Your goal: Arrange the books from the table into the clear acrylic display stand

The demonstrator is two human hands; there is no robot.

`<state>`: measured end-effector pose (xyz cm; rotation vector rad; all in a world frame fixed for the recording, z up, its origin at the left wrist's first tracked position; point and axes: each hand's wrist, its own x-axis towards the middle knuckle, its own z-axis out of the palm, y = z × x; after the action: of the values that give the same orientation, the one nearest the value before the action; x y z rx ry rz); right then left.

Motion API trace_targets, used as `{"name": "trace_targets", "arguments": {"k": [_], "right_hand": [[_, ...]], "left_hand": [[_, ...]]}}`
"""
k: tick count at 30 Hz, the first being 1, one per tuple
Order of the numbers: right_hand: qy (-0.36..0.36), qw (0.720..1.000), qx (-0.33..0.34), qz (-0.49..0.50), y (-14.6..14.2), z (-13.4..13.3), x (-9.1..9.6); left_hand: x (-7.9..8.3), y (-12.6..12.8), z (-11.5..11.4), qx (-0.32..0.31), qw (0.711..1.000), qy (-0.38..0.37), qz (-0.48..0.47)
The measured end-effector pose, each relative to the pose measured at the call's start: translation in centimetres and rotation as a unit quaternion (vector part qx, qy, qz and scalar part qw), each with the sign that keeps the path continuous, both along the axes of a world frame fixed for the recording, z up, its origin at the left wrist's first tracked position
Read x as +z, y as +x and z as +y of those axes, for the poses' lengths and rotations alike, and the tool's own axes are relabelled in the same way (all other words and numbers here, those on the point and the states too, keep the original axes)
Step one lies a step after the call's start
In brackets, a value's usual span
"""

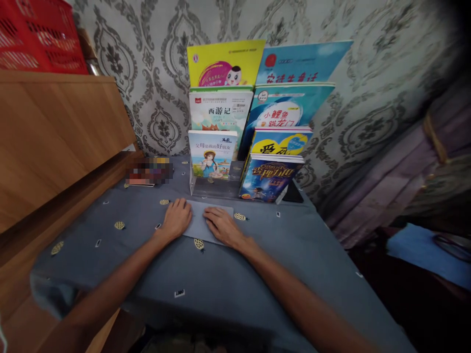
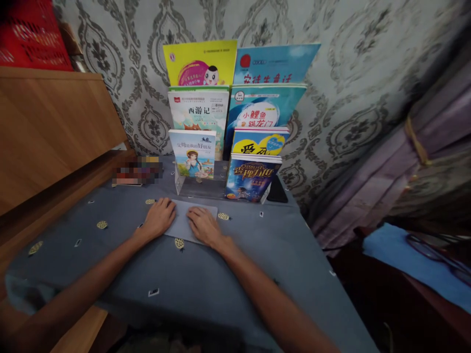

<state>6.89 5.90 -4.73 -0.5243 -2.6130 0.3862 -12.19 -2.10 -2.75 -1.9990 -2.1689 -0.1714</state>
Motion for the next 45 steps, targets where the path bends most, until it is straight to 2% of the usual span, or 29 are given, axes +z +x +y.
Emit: {"name": "trace_targets", "arguments": {"k": [4,12,19,27,30,34,37,40,45], "right_hand": [[0.003,0.998,-0.001,-0.06,-0.2,-0.1,-0.1],[-0.004,0.991,-0.066,-0.113,-0.1,-0.7,0.3],[0.007,0.982,-0.142,-0.121,1.7,-0.5,-0.2],[-0.002,0.981,-0.156,-0.115,3.3,-0.1,-0.8],[-0.002,0.981,-0.156,-0.119,3.2,-0.1,-0.7],[-0.004,0.98,-0.157,-0.123,3.1,-0.2,-0.6],[-0.005,0.981,-0.157,-0.112,3.1,-0.1,-0.8],[-0.009,0.981,-0.159,-0.109,3.1,0.0,-0.9],[-0.006,0.983,-0.15,-0.105,3.4,0.1,-0.9]], "left_hand": [[-1.1,-0.3,0.4,-0.024,0.999,0.003,-0.026],[-1.3,-0.6,0.3,-0.022,1.0,0.001,-0.021],[-1.5,-0.5,0.3,-0.02,0.999,0.007,-0.03],[-1.5,-0.5,0.3,-0.018,0.999,-0.005,-0.032],[-1.5,0.6,0.5,-0.05,0.998,-0.014,-0.032],[-1.5,2.6,0.8,-0.127,0.99,-0.027,-0.059],[-1.6,3.2,1.0,-0.149,0.986,-0.029,-0.074],[-1.4,2.5,1.0,-0.12,0.99,-0.031,-0.069],[-1.0,0.4,0.5,-0.018,0.998,-0.041,-0.042]]}}
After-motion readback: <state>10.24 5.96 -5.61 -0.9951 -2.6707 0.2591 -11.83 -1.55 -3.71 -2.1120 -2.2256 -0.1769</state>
